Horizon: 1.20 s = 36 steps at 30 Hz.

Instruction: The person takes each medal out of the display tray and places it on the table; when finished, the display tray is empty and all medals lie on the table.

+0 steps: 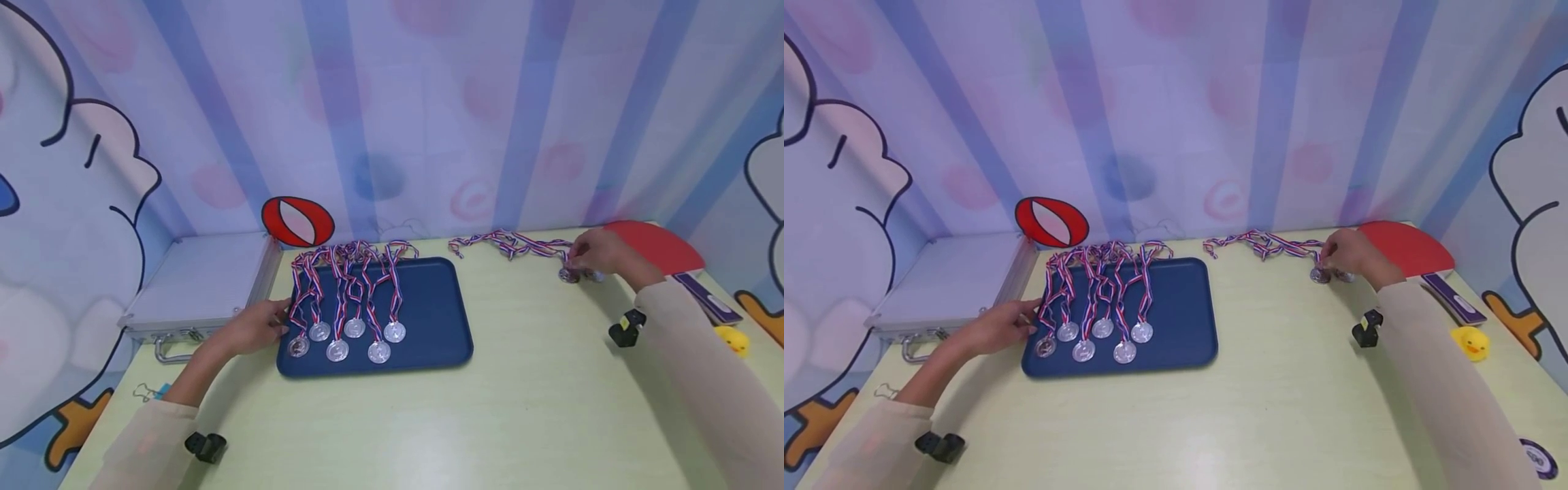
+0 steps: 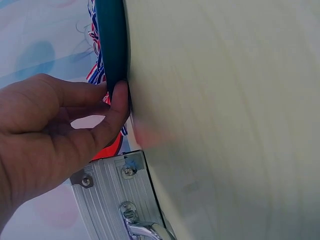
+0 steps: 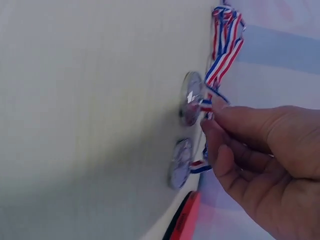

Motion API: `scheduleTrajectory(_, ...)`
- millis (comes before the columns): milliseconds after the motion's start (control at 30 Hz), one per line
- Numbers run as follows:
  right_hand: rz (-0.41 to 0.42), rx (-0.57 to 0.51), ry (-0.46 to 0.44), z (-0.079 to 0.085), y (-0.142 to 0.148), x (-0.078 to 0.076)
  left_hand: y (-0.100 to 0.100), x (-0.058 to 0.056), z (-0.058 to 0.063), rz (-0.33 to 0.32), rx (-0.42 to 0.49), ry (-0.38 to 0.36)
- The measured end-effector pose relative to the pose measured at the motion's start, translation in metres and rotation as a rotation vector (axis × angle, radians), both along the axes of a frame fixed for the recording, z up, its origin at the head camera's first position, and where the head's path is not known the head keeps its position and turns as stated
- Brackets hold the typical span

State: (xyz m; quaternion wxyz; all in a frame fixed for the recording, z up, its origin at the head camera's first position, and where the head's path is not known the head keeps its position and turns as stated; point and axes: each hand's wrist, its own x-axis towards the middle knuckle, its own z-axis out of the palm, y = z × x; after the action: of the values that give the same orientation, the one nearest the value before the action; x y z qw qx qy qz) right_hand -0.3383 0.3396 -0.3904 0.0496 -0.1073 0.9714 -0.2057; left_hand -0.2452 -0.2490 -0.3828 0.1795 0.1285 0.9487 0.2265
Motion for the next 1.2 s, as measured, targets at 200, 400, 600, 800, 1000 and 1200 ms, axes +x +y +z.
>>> scheduleTrajectory(200,-0.041,-0.050,0.075,0.020,-0.028,0.013,-0.002,-0.001,-0.002,-0.003,-0.002,0.010)
scheduleTrajectory(400,0.013,-0.144,0.039,0.027,-0.082,0.026,-0.004,-0.001,-0.002,-0.006,0.007,0.010)
scheduleTrajectory(600,0.141,-0.192,-0.017,0.022,-0.142,0.038,-0.005,-0.002,-0.003,-0.008,0.006,0.009)
scheduleTrajectory(800,0.251,-0.215,-0.073,0.009,-0.196,0.054,-0.005,-0.003,-0.003,0.002,0.006,0.004)
scheduleTrajectory(1000,0.337,-0.216,-0.109,0.008,-0.240,0.066,-0.006,-0.002,-0.003,-0.014,0.018,0.020)
scheduleTrajectory(1200,0.350,-0.169,-0.104,0.003,-0.272,0.066,-0.005,-0.001,-0.003,-0.009,0.018,0.011)
